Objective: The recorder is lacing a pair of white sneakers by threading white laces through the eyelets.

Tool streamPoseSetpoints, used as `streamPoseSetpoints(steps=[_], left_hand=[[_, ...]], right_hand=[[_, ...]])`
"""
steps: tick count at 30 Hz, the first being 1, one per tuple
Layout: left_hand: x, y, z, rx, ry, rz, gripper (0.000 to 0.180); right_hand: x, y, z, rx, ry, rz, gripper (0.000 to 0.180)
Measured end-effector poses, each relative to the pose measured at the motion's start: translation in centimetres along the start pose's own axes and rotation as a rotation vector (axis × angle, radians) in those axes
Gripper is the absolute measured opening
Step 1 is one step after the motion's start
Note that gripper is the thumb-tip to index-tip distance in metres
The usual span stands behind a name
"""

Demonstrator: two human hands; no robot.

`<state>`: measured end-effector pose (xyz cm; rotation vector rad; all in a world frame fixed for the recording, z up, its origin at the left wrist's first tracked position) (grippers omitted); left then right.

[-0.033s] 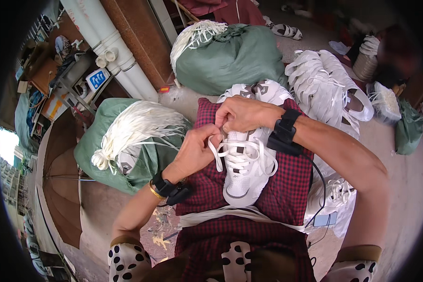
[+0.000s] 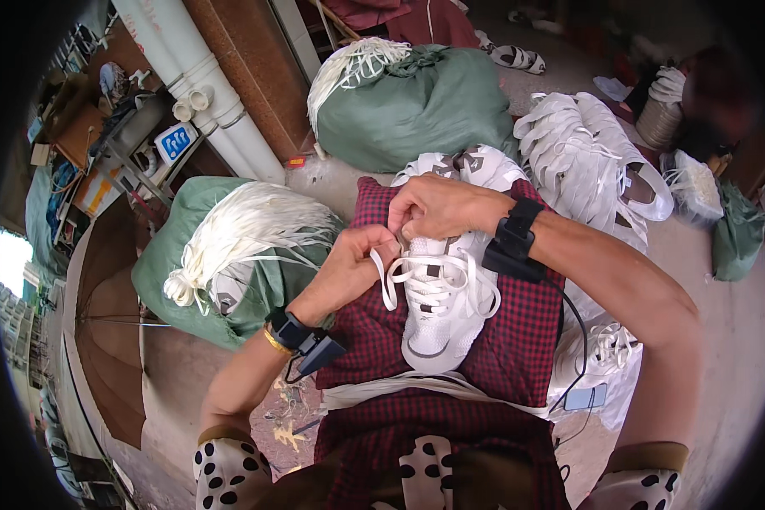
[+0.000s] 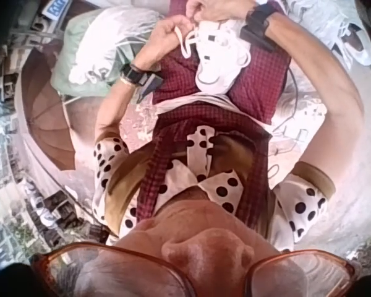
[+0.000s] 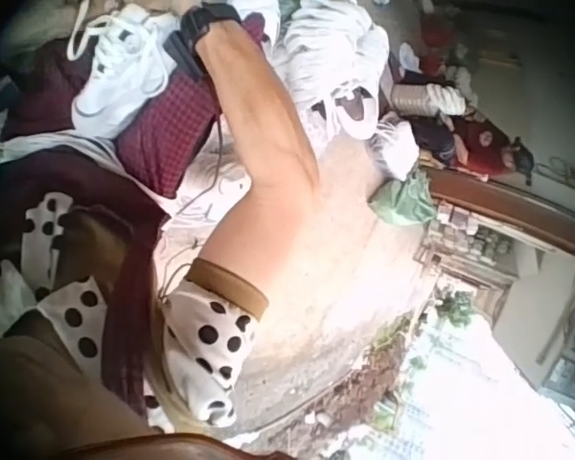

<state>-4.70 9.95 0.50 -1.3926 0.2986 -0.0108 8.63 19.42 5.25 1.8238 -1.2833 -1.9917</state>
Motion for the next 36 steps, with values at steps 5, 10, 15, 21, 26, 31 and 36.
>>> streamPoseSetpoints(steps=[5,10,15,21,26,31,36], left_hand=[[-0.3,1.0,-0.3,-0.414,-0.063,-0.371,0.022],[-0.4,0.5,0.1,-0.419,0.066,-0.319,0.021],[0.8,-2.6,-1.1,0.512,-0.116,0.983,0.012],[0.2,-2.0,-0.8,0.308,-0.049,0.609,0.017],[0.1,0.4,0.1,-0.263,-0.025,-0.296,0.023],[-0.1,1.3,0.4,-0.220,-0.025,-0.273,0.024],[1.4,-2.2,-0.4,0.698,-0.015,1.056,0.014]], right_hand=[[0.2,-0.7,-1.6,-0.066,-0.150,0.172,0.023],[-0.1,-0.6,-2.0,-0.127,-0.196,0.100,0.007],[0.4,0.1,-2.1,-0.207,-0.246,0.075,0.012],[2.0,0.1,-2.4,-0.203,-0.356,0.105,0.012],[2.0,0.0,-2.2,-0.171,-0.368,0.131,0.015],[1.7,-0.1,-1.8,-0.144,-0.362,0.145,0.015],[1.5,-0.2,-2.4,-0.074,-0.346,0.074,0.010]])
Point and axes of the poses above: each hand's wrist, its own z-axis towards the middle knuckle, its own x-axis out of the palm, y = z × x, the point moved 4 cm from there along z, towards the middle knuckle, and after that the axes turned 4 degrees about x, right-handed, at the moved point
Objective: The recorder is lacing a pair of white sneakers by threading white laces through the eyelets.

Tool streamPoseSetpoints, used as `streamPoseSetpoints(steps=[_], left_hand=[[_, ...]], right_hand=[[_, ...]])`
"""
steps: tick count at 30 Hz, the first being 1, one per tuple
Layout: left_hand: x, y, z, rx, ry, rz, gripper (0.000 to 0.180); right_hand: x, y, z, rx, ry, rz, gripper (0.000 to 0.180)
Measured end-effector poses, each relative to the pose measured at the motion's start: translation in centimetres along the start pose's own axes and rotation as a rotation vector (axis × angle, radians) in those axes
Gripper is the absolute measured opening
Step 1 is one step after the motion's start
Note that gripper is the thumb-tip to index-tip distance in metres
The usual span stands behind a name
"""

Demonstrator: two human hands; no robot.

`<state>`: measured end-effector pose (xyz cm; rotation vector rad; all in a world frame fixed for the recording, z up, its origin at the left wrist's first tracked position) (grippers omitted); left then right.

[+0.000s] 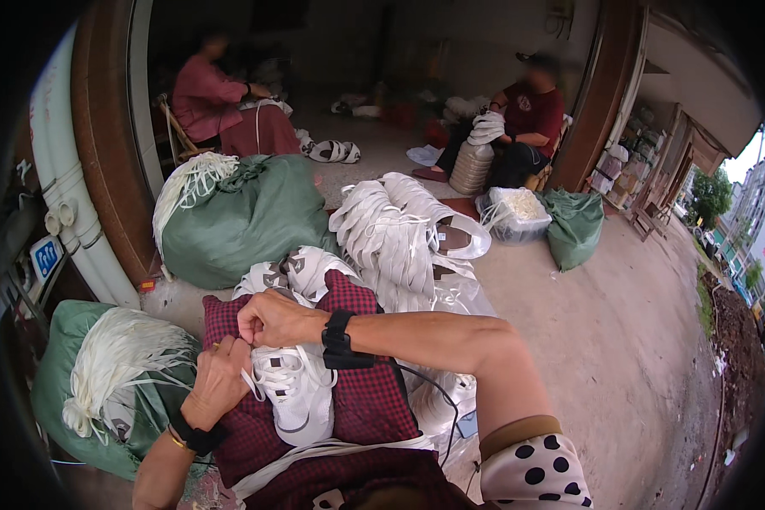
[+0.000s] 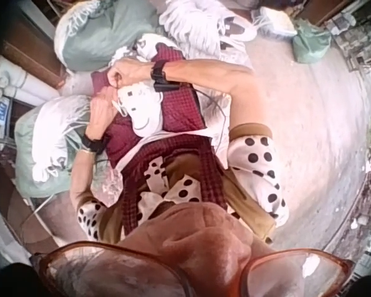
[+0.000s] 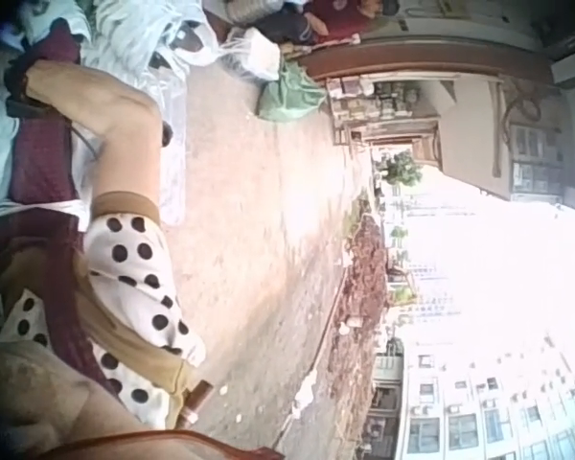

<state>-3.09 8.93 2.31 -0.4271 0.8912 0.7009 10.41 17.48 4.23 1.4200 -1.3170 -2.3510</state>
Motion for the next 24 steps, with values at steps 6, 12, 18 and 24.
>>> streamPoseSetpoints(steps=[6,12,18,24], left_hand=[[1.5,2.2,-0.4,-0.371,-0.018,-0.617,0.013],[2.9,2.5,-2.6,-1.017,-0.014,-1.566,0.020],[-0.3,1.2,-2.1,-0.115,-0.105,-0.148,0.012],[0.2,0.4,-2.0,-0.055,-0.051,0.000,0.011]], right_hand=[[0.3,0.0,0.0,0.045,-0.012,0.004,0.009],[0.3,0.3,-0.2,0.023,0.032,0.010,0.008],[1.1,1.1,-0.2,-0.079,-0.027,-0.086,0.009],[1.1,0.6,-0.2,-0.058,-0.045,-0.003,0.011]])
Point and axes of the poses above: each hand's wrist, its own z-axis towards the middle knuckle, its own x-axis out of the palm, y = z × x, the point moved 4 cm from there along z, towards the middle knuckle, and after that the axes turned 4 degrees about x, right-handed, at the moved point
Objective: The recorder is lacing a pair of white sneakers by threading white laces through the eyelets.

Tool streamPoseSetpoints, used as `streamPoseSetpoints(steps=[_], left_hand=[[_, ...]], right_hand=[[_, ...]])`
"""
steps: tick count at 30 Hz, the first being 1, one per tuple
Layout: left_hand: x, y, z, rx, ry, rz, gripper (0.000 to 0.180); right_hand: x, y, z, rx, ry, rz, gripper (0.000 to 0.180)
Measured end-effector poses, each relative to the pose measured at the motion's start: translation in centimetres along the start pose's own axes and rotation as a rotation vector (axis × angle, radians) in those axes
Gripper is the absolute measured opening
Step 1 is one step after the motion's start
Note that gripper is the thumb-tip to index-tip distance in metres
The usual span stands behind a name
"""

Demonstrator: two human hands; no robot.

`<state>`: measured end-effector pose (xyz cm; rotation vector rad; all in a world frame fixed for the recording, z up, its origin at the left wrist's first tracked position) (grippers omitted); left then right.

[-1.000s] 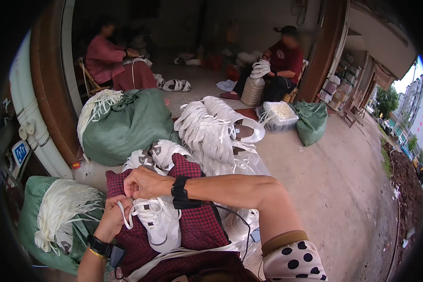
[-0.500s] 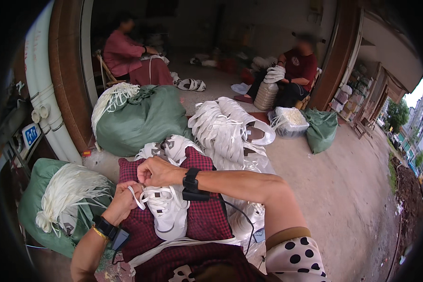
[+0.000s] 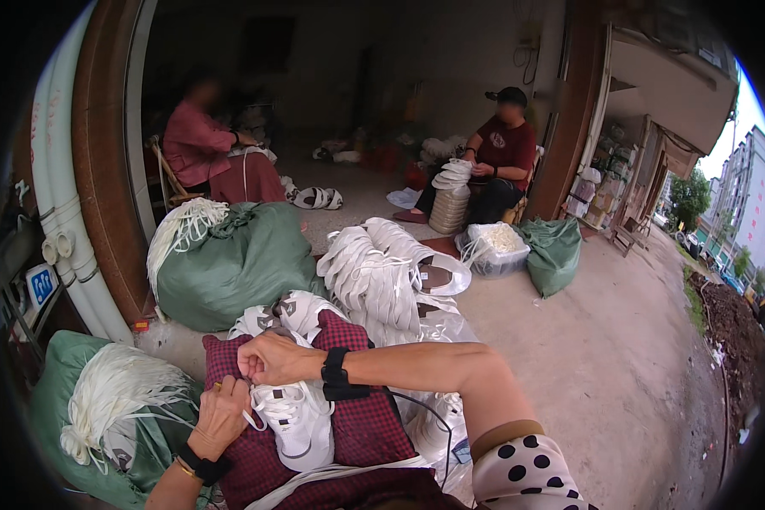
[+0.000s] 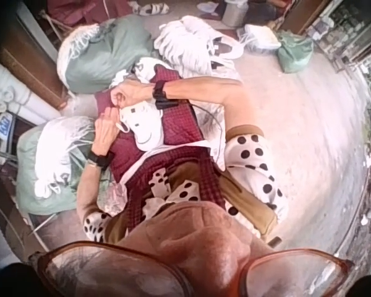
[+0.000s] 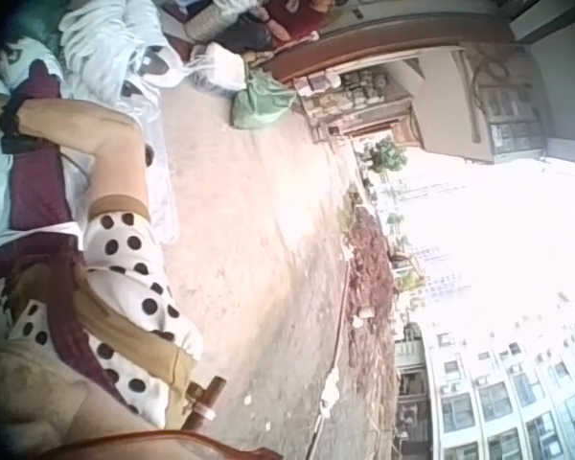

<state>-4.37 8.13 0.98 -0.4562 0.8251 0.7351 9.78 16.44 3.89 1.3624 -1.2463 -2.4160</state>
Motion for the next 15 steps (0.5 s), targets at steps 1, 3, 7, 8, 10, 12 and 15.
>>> streamPoseSetpoints(steps=[1,3,7,8,10,12,15], left_hand=[[0.2,0.4,0.1,-0.005,-0.003,-0.063,0.010],[0.8,1.5,0.0,-0.058,-0.142,-0.246,0.010],[2.4,2.6,0.2,-0.821,0.077,-1.404,0.020],[2.3,2.5,0.1,-0.816,0.118,-1.387,0.023],[2.3,2.9,0.1,-0.835,0.186,-1.369,0.025],[2.6,3.0,0.3,-0.888,0.156,-1.433,0.024],[2.9,3.4,-0.2,-0.962,0.139,-1.491,0.019]], right_hand=[[-0.2,-0.2,0.0,0.010,-0.004,-0.008,0.011],[0.1,0.0,0.1,0.035,0.004,0.033,0.012],[-0.5,0.2,0.1,0.061,0.043,0.045,0.013],[-0.3,0.1,0.0,0.067,0.059,0.062,0.014],[-0.3,-0.1,0.0,0.078,0.068,0.066,0.014],[-0.3,-0.3,0.5,0.090,0.075,0.063,0.015],[-0.1,-0.1,1.0,0.113,0.108,0.013,0.013]])
Point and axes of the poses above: each hand's wrist, its own z-axis towards the middle knuckle, its own x-axis out of the palm, y = z × x, the point moved 4 cm from there along z, towards the middle knuckle, and after that the axes turned 4 degrees about x, right-handed, at the moved point
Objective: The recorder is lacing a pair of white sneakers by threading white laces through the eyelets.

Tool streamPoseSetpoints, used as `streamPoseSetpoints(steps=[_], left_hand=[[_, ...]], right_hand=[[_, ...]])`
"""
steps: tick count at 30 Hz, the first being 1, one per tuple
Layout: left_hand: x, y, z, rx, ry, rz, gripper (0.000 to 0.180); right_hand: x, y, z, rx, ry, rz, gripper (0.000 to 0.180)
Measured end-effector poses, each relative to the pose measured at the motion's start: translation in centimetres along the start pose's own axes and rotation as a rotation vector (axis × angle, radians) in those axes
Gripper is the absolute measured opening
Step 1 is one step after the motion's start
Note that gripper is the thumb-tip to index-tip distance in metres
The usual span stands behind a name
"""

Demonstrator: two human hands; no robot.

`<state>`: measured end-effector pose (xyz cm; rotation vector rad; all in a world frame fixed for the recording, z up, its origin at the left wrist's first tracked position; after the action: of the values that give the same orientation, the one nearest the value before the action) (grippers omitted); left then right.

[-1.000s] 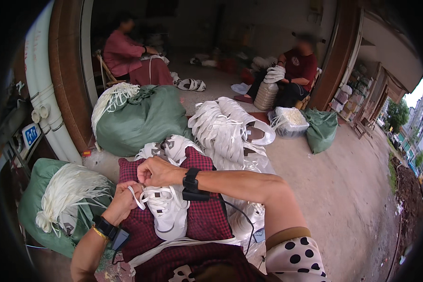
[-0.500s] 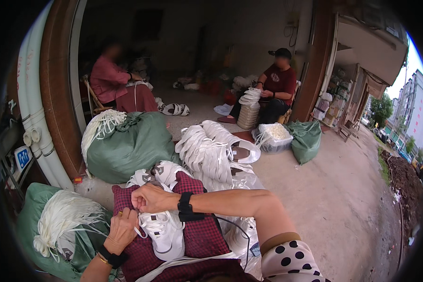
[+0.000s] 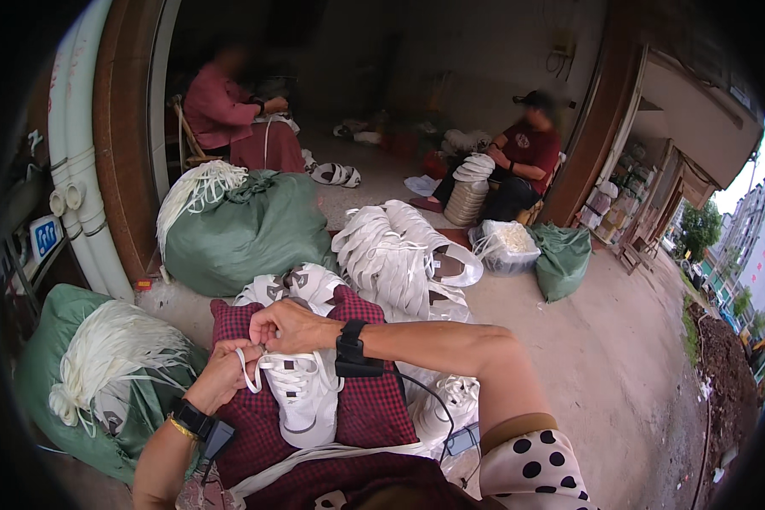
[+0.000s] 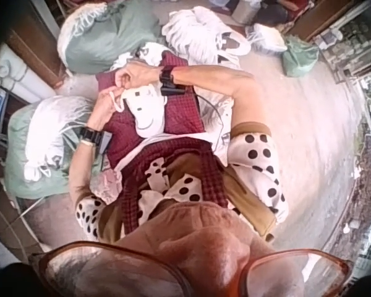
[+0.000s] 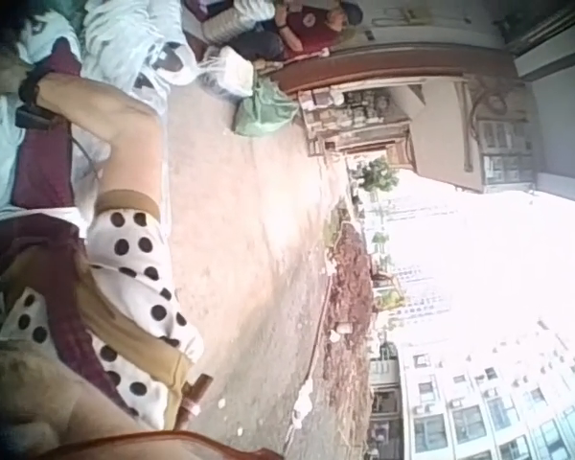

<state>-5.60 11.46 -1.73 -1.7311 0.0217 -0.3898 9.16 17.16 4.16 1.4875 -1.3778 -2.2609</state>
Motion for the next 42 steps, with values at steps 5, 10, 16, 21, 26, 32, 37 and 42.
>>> streamPoseSetpoints(steps=[5,10,16,21,26,32,37,42], left_hand=[[1.0,0.5,1.2,0.120,-0.002,-0.020,0.020],[0.8,0.4,-0.6,0.323,0.047,0.307,0.028],[0.5,2.2,0.8,0.109,0.017,0.003,0.023],[1.8,0.9,0.6,0.038,0.053,-0.066,0.022],[-1.0,0.0,-1.5,0.135,-0.015,0.217,0.023],[0.8,-1.4,-1.1,0.230,-0.029,0.403,0.016],[-0.8,-0.4,-1.5,0.418,-0.140,0.578,0.015],[1.1,-1.4,-1.9,0.461,-0.125,0.705,0.014]], right_hand=[[-1.2,0.2,-1.2,0.068,0.000,-0.004,0.013],[-0.3,0.6,-1.1,0.071,0.000,0.003,0.015],[-0.2,-0.1,-1.0,0.099,0.034,0.005,0.020],[-1.1,0.2,-1.6,0.044,0.038,-0.021,0.018],[0.1,0.9,0.3,-0.035,-0.030,-0.153,0.019],[-1.0,0.1,-0.8,-0.026,-0.094,-0.067,0.019],[-0.1,0.2,-0.4,-0.054,-0.051,0.081,0.025],[-1.1,-0.1,-1.4,0.018,-0.028,0.063,0.024]])
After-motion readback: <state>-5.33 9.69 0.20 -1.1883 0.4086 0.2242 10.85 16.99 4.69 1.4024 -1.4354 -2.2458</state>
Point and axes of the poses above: each hand's wrist, its own z-axis towards the middle knuckle, its own x-axis out of the palm, y = z × x, the point moved 4 cm from there along z, towards the middle knuckle, and after that the axes turned 4 degrees about x, right-handed, at the moved point
